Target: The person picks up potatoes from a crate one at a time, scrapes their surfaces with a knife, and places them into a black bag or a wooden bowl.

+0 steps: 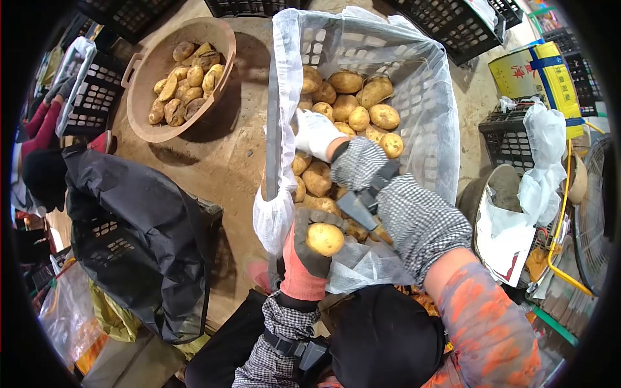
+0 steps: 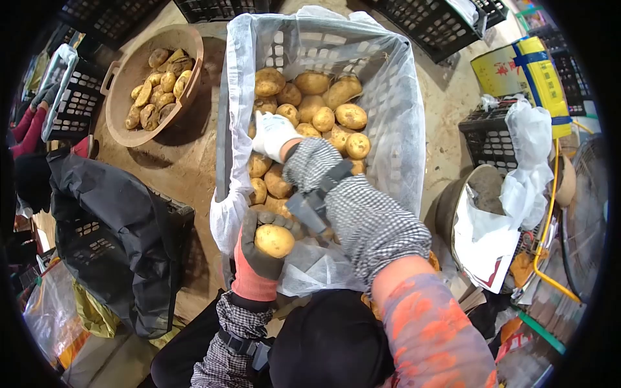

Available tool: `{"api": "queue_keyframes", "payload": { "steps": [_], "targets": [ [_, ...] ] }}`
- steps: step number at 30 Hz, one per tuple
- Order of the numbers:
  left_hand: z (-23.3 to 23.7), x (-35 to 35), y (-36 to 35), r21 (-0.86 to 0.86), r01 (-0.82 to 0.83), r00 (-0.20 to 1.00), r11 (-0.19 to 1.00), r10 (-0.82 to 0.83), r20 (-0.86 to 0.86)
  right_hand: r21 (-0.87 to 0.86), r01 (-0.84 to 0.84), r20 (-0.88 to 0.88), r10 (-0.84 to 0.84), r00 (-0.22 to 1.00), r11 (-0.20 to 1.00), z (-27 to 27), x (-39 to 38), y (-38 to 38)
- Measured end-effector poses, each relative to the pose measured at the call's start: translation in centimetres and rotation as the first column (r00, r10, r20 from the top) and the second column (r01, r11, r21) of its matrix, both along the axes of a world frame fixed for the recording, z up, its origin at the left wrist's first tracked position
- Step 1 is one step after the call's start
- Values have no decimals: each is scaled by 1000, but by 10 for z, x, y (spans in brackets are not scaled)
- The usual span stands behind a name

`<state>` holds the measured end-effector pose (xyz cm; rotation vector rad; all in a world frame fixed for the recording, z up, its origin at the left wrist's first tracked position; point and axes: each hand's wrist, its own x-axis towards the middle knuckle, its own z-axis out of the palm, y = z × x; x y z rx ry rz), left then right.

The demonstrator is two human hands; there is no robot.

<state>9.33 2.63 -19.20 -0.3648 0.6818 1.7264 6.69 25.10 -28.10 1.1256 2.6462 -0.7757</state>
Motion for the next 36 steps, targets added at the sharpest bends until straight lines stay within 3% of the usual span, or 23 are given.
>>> {"api": "queue_keyframes", "payload": {
  "steps": [2,3,4,5,6,7,8,10,13,15,18,19,20,22,23,26,27,30,31,34,36],
  "targets": [
    [8,-6,-4,-186,227,859,956,-287,-424,-486,73,-270,-228,935,871,24,25,14],
    [11,-7,-4,-220,258,804,941,-335,-490,-630,-30,-410,-300,861,776,44,41,15],
    [14,-6,-2,-221,248,807,943,-327,-492,-734,-153,-515,-395,761,662,71,59,11],
    [16,-5,3,-144,199,908,969,-238,-346,-786,-219,-525,-436,731,579,100,69,0],
    [17,-5,6,-76,137,972,988,-148,-181,-824,-287,-528,-479,702,488,124,78,-14],
    [12,-5,5,116,146,986,983,-135,-97,-847,-330,-515,-486,707,417,136,87,-27],
    [12,-4,4,109,141,987,984,-130,-97,-865,-371,-499,-496,711,338,142,93,-38],
    [13,-5,3,-73,301,837,951,-300,-458,-806,-436,-584,-420,694,401,130,100,-57],
    [25,-9,3,-103,301,849,948,-316,-423,-873,-352,-486,-554,675,337,127,104,-68],
    [25,-8,4,-101,251,849,963,-269,-454,-862,-198,-471,-591,655,467,115,106,-65],
    [36,-9,11,-6,220,902,976,-205,-379,-844,-271,-516,-559,649,464,115,109,-80],
    [34,-9,11,-9,220,901,975,-207,-381,-843,-162,-492,-611,620,514,124,104,-91],
    [31,-8,9,-52,234,893,971,-236,-383,-845,-162,-489,-616,617,509,122,105,-89],
    [33,-8,8,-103,258,883,961,-277,-379,-604,-126,-661,-406,631,787,116,109,-81],
    [39,-11,10,-117,292,874,949,-315,-370,-512,-103,-684,-333,649,853,115,111,-74],
    [34,-11,14,-167,319,829,933,-360,-428,-560,-51,-648,-399,648,827,113,118,-64],
    [31,-11,15,-202,303,792,932,-363,-490,-651,-92,-611,-448,652,754,114,119,-60],
    [35,-9,18,-224,281,778,933,-359,-515,-630,-175,-661,-403,633,757,124,116,-64],
    [33,-8,17,-232,278,779,932,-360,-514,-673,-237,-648,-405,645,700,119,117,-66],
    [27,-4,19,-177,276,774,945,-327,-542,-715,-205,-576,-397,715,668,126,114,-73],
    [29,-2,20,-135,192,935,972,-223,-275,-769,-218,-550,-447,706,601,111,118,-66]
  ]
}}
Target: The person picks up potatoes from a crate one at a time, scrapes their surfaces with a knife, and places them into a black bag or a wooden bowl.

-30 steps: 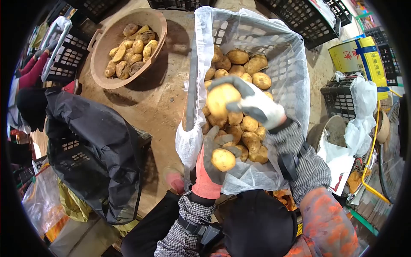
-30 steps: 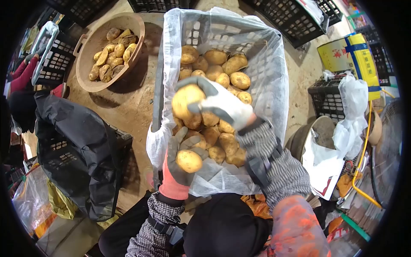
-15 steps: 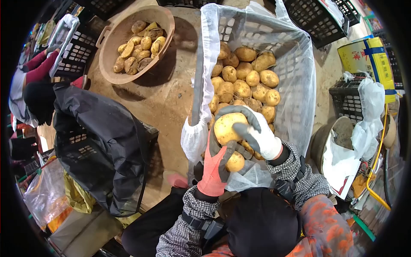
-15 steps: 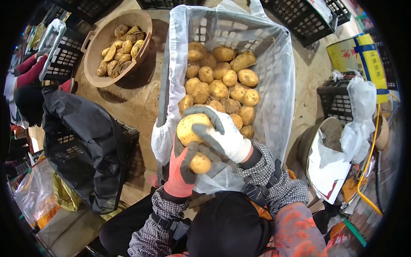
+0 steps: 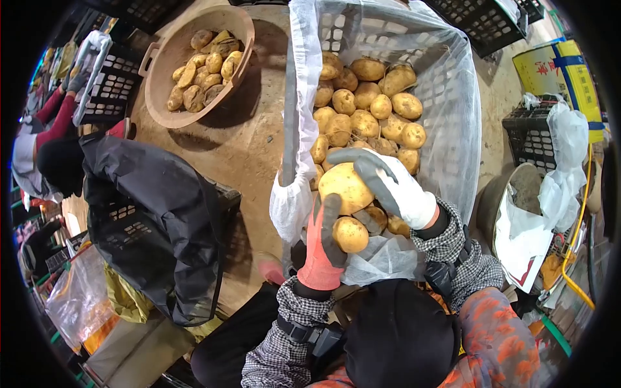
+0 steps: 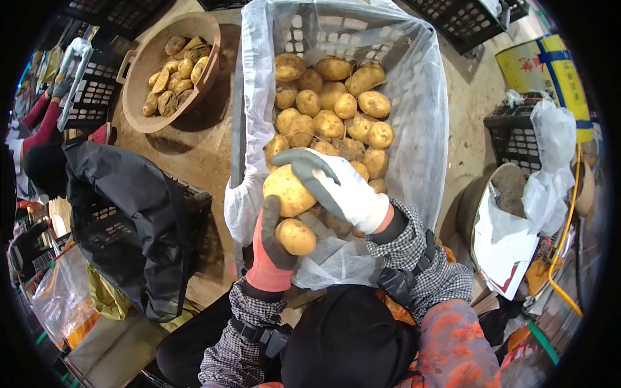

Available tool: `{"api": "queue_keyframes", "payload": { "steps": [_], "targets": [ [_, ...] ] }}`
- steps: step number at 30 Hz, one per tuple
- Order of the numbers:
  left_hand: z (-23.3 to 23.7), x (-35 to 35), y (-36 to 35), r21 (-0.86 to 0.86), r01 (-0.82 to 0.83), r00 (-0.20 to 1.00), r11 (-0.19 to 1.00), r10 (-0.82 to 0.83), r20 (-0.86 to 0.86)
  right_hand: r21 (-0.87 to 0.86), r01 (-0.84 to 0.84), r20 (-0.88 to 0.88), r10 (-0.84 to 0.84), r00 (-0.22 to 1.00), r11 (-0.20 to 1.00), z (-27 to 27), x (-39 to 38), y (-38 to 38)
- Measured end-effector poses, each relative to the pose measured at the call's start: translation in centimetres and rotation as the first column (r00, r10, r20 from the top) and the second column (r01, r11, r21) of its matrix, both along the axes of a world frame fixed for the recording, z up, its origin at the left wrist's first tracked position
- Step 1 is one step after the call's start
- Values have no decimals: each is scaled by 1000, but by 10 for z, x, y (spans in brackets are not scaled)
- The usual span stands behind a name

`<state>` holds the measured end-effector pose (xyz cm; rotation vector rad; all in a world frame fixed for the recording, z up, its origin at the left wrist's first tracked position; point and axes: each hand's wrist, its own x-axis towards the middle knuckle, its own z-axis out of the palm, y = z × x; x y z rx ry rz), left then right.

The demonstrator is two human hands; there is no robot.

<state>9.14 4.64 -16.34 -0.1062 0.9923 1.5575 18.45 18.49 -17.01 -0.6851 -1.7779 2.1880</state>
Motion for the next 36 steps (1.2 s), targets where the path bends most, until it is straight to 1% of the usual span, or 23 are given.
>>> {"api": "queue_keyframes", "payload": {
  "steps": [1,2,3,7,9,10,11,12,14,16,17,18,20,21,24,25,26,28,29,30,32,33,36],
  "targets": [
    [-5,-1,0,-6,29,999,1000,-29,-16,237,-44,-98,69,993,971,-13,3,5],
    [-5,-1,0,-8,36,999,999,-37,-12,465,-63,-172,160,972,883,-21,6,6],
    [-6,-1,-2,5,43,999,999,-43,13,493,-28,-228,161,960,869,-23,6,4],
    [-3,-2,-2,3,73,997,997,-73,28,439,-72,-178,165,970,896,-13,6,7],
    [-4,-2,1,-4,57,998,998,-57,-28,78,-130,15,130,991,988,-2,-1,8],
    [-4,-2,1,-10,40,996,999,-40,-84,78,-130,15,129,991,988,1,-3,4],
    [-8,-1,0,-10,38,996,999,-39,-82,354,-92,41,83,996,931,3,-4,-2],
    [-15,1,-1,-26,18,995,1000,-20,-94,604,-59,54,33,998,795,7,-4,-8],
    [-15,-1,-4,-44,0,994,999,-5,-106,589,-39,83,-12,996,807,8,-7,-11],
    [-8,-3,-4,-21,88,985,996,-90,-148,341,62,-11,-62,998,938,-1,-4,-2],
    [-6,-4,-4,-12,93,982,996,-94,-165,312,142,-59,-130,990,939,-3,-6,-1],
    [-6,-5,-4,-8,91,982,996,-91,-166,316,140,-60,-128,990,938,-5,-6,1],
    [-8,-6,-4,-3,133,979,991,-132,-155,4,107,93,-107,990,994,-8,0,4],
    [-7,-6,-4,-4,129,979,992,-128,-155,-139,67,52,-61,997,988,-10,2,5],
    [-4,-4,-1,-61,64,968,996,-77,-240,-110,-27,64,35,997,994,-15,7,3],
    [-4,-5,-2,-47,87,968,995,-96,-232,-204,-12,58,24,998,979,-14,7,3],
    [-5,-5,-2,-32,110,967,993,-115,-225,-205,-12,58,24,998,979,-9,5,1],
    [1,-6,-2,-45,92,968,995,-100,-228,102,-101,123,88,988,990,5,-2,-2],
    [3,-6,-1,-58,74,969,996,-85,-231,27,-127,184,119,976,992,12,-4,-2],
    [1,-6,-1,-60,74,969,995,-86,-232,26,-126,183,120,976,992,11,-3,-1],
    [-5,-7,0,-33,47,979,998,-53,-199,243,-226,104,206,973,943,10,0,3],
    [-7,-6,-1,-33,48,978,998,-54,-200,244,-225,103,206,973,943,11,0,5],
    [-10,-5,-1,-35,19,984,999,-25,-179,104,-299,212,273,938,949,17,1,9]
  ]
}}
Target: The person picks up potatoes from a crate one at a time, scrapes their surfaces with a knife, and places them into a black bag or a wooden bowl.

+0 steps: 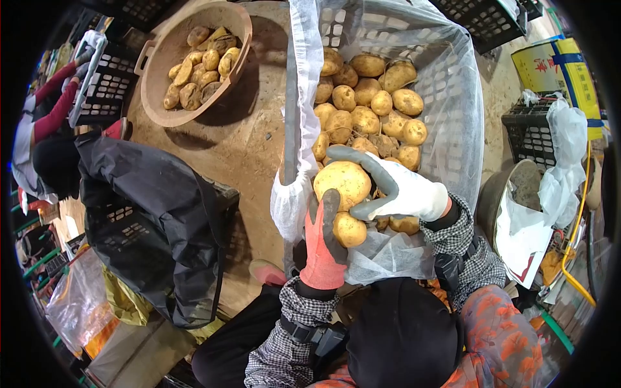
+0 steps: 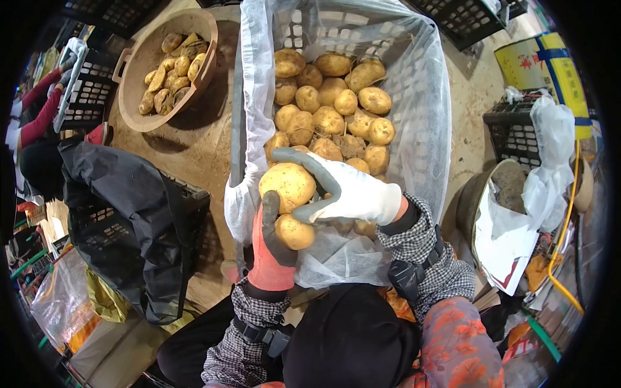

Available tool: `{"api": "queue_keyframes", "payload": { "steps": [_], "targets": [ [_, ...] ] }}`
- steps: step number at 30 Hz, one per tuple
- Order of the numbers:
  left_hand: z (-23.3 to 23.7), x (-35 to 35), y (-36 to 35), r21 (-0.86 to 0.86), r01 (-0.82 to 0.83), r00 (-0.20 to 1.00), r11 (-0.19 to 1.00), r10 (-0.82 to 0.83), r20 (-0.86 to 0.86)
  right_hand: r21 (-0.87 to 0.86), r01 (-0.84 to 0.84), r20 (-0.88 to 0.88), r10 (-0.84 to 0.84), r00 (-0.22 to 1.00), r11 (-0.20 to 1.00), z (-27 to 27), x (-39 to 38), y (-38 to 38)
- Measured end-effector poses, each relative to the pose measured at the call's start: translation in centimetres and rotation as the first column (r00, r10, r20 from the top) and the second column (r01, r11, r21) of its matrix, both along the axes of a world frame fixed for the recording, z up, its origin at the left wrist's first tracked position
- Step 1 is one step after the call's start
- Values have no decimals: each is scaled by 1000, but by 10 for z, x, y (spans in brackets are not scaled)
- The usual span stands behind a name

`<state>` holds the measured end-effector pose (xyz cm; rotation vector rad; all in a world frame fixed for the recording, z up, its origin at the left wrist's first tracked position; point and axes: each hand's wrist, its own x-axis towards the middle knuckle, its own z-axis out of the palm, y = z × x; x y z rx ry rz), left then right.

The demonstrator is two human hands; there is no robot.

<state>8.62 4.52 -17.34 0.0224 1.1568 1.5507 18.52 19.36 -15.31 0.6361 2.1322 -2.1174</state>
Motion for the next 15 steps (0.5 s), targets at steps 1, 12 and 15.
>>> {"api": "queue_keyframes", "payload": {
  "steps": [1,12,15],
  "targets": [
    [2,0,0,-3,11,999,1000,-11,-43,0,1,-1,-1,1000,1000,0,0,-1],
    [8,-2,-1,-45,53,972,998,-62,-225,-71,51,-44,-54,998,996,-6,6,6],
    [8,-3,-3,-64,186,905,980,-197,-377,-37,133,-181,-137,974,990,-7,3,7]
  ]
}}
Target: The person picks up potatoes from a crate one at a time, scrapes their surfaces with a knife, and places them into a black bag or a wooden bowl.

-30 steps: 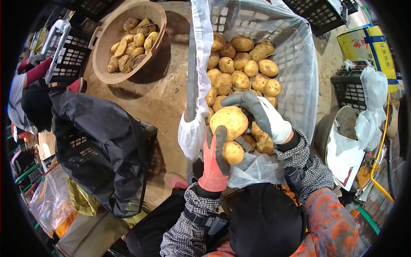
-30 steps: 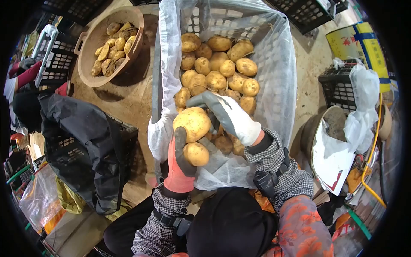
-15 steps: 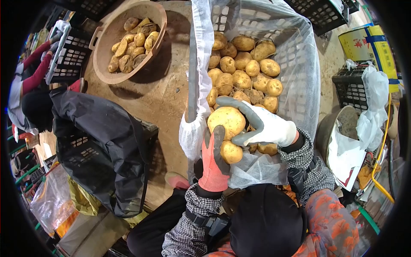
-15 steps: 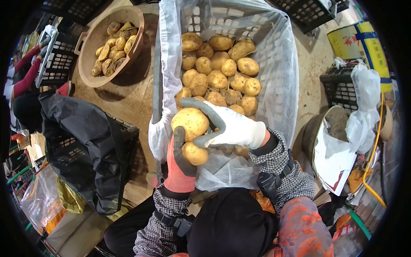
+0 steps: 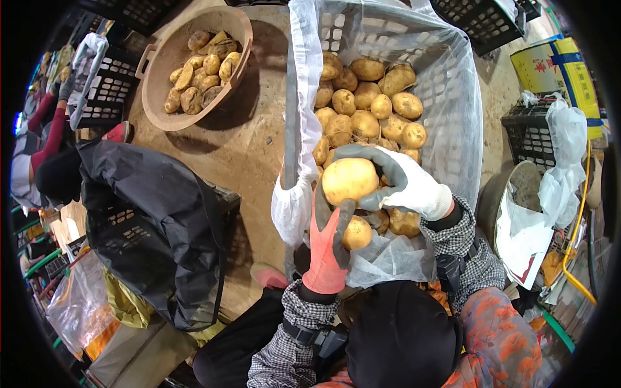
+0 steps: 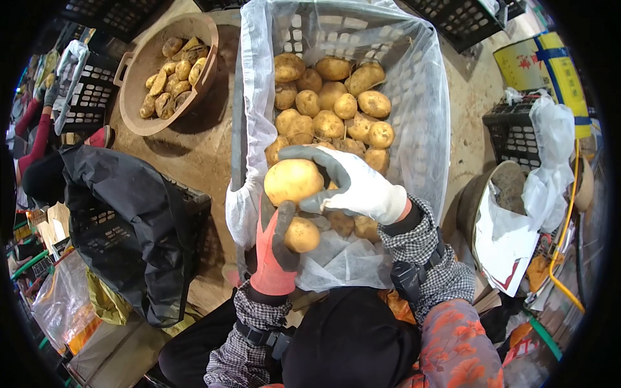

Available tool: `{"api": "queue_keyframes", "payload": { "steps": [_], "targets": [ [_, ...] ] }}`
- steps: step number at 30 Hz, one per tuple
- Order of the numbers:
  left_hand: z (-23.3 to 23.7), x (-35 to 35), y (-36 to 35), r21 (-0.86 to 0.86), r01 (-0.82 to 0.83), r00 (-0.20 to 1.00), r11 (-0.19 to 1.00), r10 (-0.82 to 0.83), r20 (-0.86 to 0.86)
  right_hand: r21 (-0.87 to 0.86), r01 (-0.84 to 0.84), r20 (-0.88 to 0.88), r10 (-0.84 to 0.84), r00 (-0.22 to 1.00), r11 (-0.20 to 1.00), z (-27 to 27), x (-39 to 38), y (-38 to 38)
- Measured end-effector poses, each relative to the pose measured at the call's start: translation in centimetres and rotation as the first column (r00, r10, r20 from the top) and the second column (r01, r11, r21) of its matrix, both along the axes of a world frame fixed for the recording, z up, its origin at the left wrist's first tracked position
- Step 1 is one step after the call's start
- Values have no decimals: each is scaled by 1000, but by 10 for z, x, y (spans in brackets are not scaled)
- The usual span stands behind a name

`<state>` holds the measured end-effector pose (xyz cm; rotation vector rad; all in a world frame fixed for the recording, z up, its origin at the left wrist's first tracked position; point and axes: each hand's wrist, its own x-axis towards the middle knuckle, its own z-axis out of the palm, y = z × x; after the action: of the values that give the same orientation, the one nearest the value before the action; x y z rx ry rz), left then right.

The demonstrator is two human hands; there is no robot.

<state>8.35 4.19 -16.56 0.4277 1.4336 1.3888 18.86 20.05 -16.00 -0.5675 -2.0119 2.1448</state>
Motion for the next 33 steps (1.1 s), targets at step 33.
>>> {"api": "queue_keyframes", "payload": {
  "steps": [33],
  "targets": [
    [44,-17,-24,202,-427,729,881,203,654,-478,53,-128,-129,983,877,-6,-27,-43]
  ]
}}
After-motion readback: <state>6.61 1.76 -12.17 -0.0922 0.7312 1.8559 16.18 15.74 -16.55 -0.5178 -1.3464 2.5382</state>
